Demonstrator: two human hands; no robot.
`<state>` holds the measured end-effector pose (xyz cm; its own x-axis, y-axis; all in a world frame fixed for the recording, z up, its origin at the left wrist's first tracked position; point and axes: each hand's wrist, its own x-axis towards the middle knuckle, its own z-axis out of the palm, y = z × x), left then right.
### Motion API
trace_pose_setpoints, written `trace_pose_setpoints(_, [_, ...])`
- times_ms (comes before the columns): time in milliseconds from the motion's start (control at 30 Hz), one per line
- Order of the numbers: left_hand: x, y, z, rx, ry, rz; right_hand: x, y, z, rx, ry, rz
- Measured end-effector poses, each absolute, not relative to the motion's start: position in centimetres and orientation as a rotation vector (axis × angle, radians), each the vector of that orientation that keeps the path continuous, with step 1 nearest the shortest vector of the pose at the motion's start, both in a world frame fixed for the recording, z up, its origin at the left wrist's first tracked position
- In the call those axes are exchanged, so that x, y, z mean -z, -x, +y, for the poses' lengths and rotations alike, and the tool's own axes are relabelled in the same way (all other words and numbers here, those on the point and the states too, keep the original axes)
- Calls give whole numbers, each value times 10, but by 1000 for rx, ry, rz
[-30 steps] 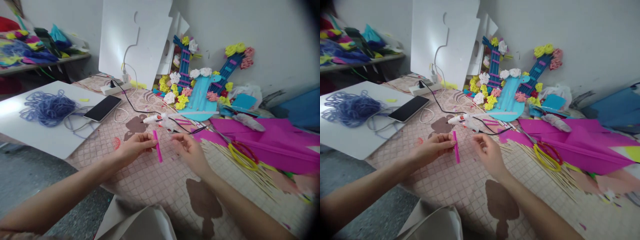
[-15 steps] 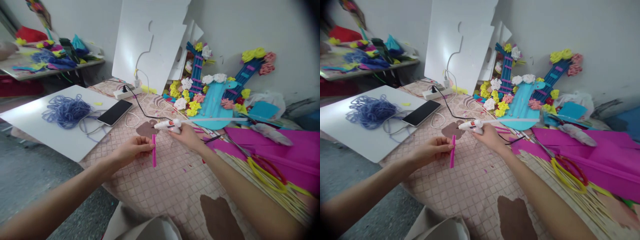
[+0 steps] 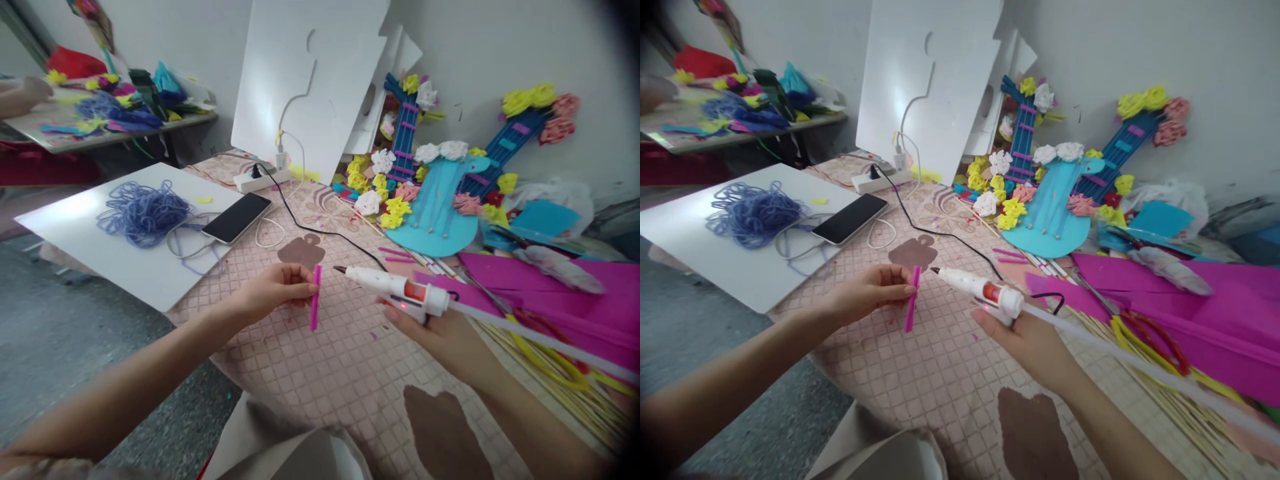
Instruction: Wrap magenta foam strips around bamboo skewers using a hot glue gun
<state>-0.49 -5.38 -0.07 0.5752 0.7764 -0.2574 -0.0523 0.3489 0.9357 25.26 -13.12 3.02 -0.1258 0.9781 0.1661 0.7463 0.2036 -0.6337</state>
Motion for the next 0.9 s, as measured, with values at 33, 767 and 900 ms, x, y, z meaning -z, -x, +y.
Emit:
trace_pose_setpoints(33, [1, 4, -54, -615, -1100, 802, -29, -252, -135, -520, 1592, -1949])
trace_pose_setpoints(767, [3, -1, -55, -581, -1180, 783, -18, -244, -143, -566, 1536, -1967])
trace_pose_setpoints(900, [2, -1, -56, -581, -1179, 762, -19, -245, -142, -578, 1563, -1973])
